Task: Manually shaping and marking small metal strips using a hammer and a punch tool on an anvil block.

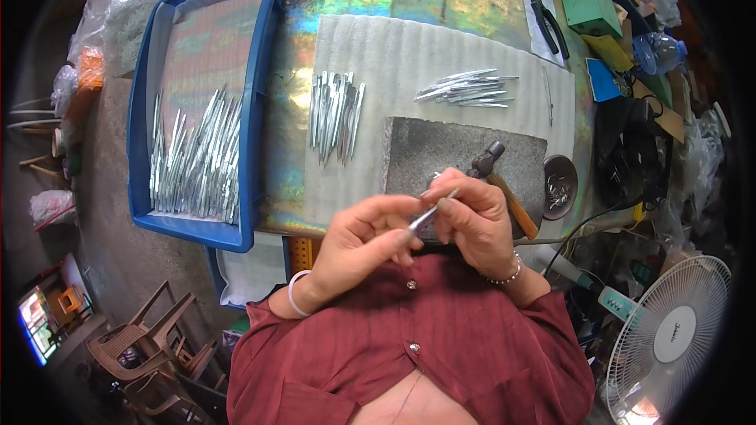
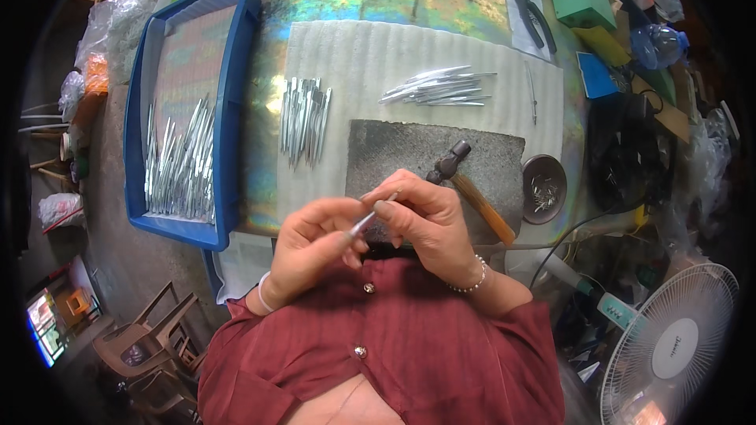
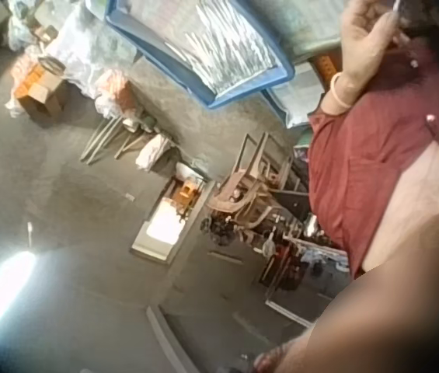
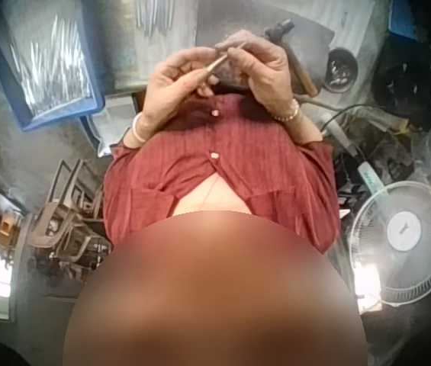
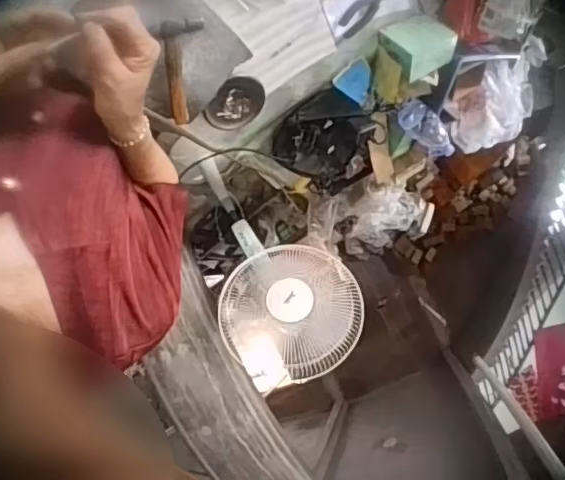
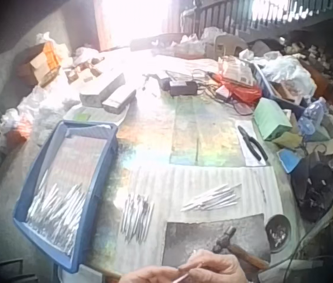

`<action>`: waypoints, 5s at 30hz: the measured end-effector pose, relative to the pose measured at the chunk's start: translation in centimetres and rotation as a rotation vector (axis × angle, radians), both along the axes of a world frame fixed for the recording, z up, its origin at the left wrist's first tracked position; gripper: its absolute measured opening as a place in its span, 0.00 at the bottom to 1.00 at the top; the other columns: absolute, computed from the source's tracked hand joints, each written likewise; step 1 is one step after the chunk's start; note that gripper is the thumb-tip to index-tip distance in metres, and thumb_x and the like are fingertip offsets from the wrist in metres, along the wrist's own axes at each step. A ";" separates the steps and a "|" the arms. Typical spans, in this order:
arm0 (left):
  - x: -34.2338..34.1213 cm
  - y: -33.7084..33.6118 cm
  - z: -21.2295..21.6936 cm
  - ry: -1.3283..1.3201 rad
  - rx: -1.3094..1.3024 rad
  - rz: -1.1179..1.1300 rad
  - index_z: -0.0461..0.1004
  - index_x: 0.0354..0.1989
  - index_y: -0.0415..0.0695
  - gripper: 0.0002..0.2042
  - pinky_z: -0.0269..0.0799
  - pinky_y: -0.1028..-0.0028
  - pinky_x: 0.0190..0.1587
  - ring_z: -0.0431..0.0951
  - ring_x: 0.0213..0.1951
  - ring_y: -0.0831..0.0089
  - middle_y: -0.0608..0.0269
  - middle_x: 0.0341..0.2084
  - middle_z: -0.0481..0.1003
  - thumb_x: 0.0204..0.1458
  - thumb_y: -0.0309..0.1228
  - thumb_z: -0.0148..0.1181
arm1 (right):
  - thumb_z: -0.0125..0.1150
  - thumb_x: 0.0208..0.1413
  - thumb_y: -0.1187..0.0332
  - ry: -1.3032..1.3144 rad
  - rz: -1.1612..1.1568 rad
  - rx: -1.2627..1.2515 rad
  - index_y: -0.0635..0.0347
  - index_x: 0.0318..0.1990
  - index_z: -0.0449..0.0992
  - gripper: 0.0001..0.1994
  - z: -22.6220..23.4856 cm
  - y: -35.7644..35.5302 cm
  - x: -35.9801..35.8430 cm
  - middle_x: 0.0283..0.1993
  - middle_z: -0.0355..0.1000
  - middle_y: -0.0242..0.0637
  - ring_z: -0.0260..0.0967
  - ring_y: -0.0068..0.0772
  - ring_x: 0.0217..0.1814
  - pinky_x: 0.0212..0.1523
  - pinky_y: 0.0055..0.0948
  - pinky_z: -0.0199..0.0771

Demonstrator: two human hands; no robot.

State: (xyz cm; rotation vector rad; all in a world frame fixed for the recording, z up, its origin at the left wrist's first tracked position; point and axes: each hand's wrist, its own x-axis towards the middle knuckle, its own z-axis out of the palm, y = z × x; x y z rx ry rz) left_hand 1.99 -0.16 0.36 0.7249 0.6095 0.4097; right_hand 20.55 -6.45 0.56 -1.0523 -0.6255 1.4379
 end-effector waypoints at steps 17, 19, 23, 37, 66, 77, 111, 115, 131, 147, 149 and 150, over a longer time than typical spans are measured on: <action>1.7 8.6 0.3 0.516 0.832 0.295 0.75 0.39 0.36 0.07 0.66 0.82 0.29 0.71 0.25 0.80 0.64 0.25 0.74 0.57 0.27 0.56 | 0.61 0.50 0.80 -0.576 0.054 0.134 0.64 0.50 0.72 0.18 0.9 -2.6 4.3 0.35 0.69 0.33 0.62 0.14 0.25 0.29 0.16 0.65; 3.7 9.6 -1.9 0.772 1.150 0.249 0.75 0.39 0.38 0.09 0.70 0.75 0.30 0.76 0.26 0.72 0.58 0.25 0.76 0.53 0.30 0.60 | 0.60 0.50 0.80 -0.596 -0.011 0.123 0.65 0.48 0.73 0.15 1.0 -3.3 4.8 0.34 0.69 0.34 0.64 0.16 0.26 0.30 0.17 0.65; 5.2 10.4 -5.4 1.026 1.484 0.111 0.74 0.40 0.41 0.11 0.72 0.65 0.33 0.78 0.31 0.59 0.53 0.29 0.76 0.50 0.31 0.61 | 0.60 0.52 0.80 -0.725 -0.070 0.136 0.66 0.45 0.74 0.12 1.3 -4.0 5.8 0.33 0.70 0.37 0.69 0.21 0.29 0.30 0.18 0.67; 10.3 12.3 -0.6 0.728 1.340 0.070 0.75 0.36 0.38 0.09 0.70 0.68 0.33 0.76 0.28 0.62 0.54 0.27 0.75 0.48 0.28 0.62 | 0.63 0.42 0.74 -1.616 0.020 0.070 0.64 0.52 0.67 0.25 0.0 -4.8 6.9 0.49 0.64 0.43 0.63 0.42 0.49 0.48 0.37 0.64; 14.9 14.2 -3.3 0.452 1.317 -0.001 0.76 0.36 0.37 0.06 0.70 0.78 0.35 0.75 0.30 0.80 0.62 0.26 0.76 0.51 0.22 0.56 | 0.57 0.48 0.73 -1.258 -0.564 -0.424 0.69 0.34 0.73 0.08 -3.0 -11.6 18.3 0.33 0.73 0.51 0.73 0.51 0.36 0.37 0.40 0.71; 5.4 6.0 5.5 0.487 1.211 0.244 0.73 0.34 0.35 0.03 0.62 0.86 0.31 0.67 0.28 0.86 0.70 0.27 0.71 0.52 0.16 0.57 | 0.59 0.45 0.70 -1.466 -0.437 -0.615 0.71 0.27 0.71 0.10 -5.8 -9.4 18.3 0.31 0.72 0.58 0.71 0.58 0.37 0.40 0.47 0.68; 3.9 1.7 -0.6 0.260 0.664 0.031 0.75 0.37 0.34 0.05 0.68 0.78 0.34 0.72 0.31 0.77 0.62 0.31 0.74 0.52 0.19 0.58 | 0.58 0.51 0.78 -0.345 -0.552 -0.119 0.64 0.33 0.72 0.03 -1.6 -8.7 15.6 0.32 0.75 0.41 0.57 0.11 0.14 0.13 0.12 0.56; 5.3 0.8 -0.6 -0.009 0.159 0.062 0.74 0.38 0.36 0.05 0.72 0.78 0.35 0.76 0.30 0.76 0.59 0.33 0.76 0.57 0.24 0.55 | 0.59 0.50 0.79 -0.330 -0.420 -0.108 0.67 0.32 0.73 0.03 -0.1 -7.5 12.2 0.30 0.76 0.42 0.56 0.10 0.13 0.12 0.12 0.54; 5.6 -0.3 -2.3 -0.351 -0.445 0.097 0.71 0.40 0.40 0.07 0.74 0.81 0.30 0.75 0.28 0.76 0.58 0.32 0.75 0.58 0.30 0.56 | 0.65 0.52 0.72 -0.629 -0.117 0.196 0.63 0.35 0.74 0.07 0.6 -2.4 2.7 0.21 0.68 0.30 0.58 0.15 0.19 0.21 0.20 0.60; 5.7 -0.7 -2.3 -0.389 -0.476 0.085 0.72 0.38 0.40 0.08 0.75 0.81 0.32 0.75 0.29 0.77 0.61 0.33 0.75 0.58 0.31 0.56 | 0.64 0.52 0.74 -0.821 -0.141 0.218 0.64 0.33 0.73 0.05 0.8 -2.8 2.6 0.27 0.75 0.36 0.74 0.24 0.27 0.29 0.22 0.71; 5.7 -0.8 -2.3 -0.381 -0.479 0.091 0.72 0.38 0.40 0.07 0.75 0.81 0.31 0.75 0.29 0.77 0.60 0.33 0.75 0.58 0.31 0.56 | 0.64 0.52 0.74 -0.838 -0.148 0.214 0.64 0.33 0.73 0.05 0.7 -2.7 2.6 0.27 0.75 0.36 0.74 0.25 0.27 0.29 0.23 0.72; 5.7 -0.8 -2.4 -0.373 -0.482 0.099 0.71 0.39 0.40 0.07 0.75 0.80 0.31 0.75 0.29 0.77 0.60 0.33 0.75 0.58 0.31 0.56 | 0.64 0.52 0.74 -0.839 -0.149 0.213 0.64 0.33 0.73 0.05 0.7 -2.8 2.6 0.27 0.75 0.36 0.74 0.25 0.27 0.29 0.23 0.72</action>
